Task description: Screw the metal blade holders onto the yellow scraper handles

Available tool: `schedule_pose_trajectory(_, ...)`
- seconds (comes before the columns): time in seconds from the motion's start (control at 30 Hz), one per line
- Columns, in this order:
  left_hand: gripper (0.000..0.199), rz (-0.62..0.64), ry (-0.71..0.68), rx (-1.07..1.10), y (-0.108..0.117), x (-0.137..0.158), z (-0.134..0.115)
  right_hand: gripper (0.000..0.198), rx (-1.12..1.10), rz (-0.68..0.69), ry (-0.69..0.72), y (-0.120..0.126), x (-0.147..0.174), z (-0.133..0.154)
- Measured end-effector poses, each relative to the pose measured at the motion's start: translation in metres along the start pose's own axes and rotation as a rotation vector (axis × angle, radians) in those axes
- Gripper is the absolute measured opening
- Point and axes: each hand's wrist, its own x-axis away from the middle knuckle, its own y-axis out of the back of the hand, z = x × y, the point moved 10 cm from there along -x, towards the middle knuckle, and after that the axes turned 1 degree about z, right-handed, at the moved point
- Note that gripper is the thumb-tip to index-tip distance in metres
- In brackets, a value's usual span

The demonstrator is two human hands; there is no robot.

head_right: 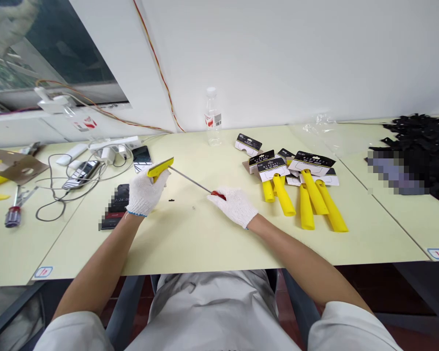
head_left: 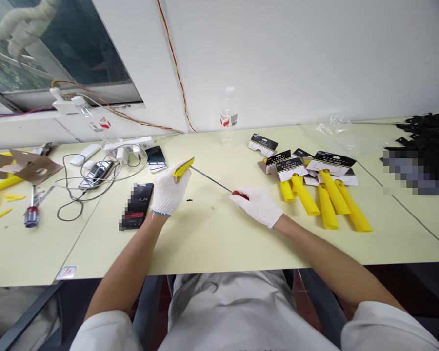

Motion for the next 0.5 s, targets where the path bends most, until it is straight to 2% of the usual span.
schedule_pose_trajectory(0.17, 0.029, -0.005, -0.029, 0.003, 0.001, 0.001, -0.008, 0.049, -0.395, 0.321, -0.197, -0.028, 0.009, -0.011)
schedule_pose_trajectory(0.3, 0.029, -0.004, -0.041, 0.016, 0.002, 0.001, -0.011, 0.059, -0.644, 0.451, -0.288, -0.038, 0.014, -0.015)
schedule_pose_trajectory(0.4, 0.031, -0.001, -0.046, 0.017, 0.001, 0.000, -0.010, 0.064, -0.692, 0.491, -0.314, -0.041, 0.016, -0.016)
schedule_pose_trajectory(0.5, 0.029, 0.006, -0.036, 0.021, -0.001, 0.000, -0.007, 0.051, -0.506, 0.393, -0.270, -0.033, 0.012, -0.017)
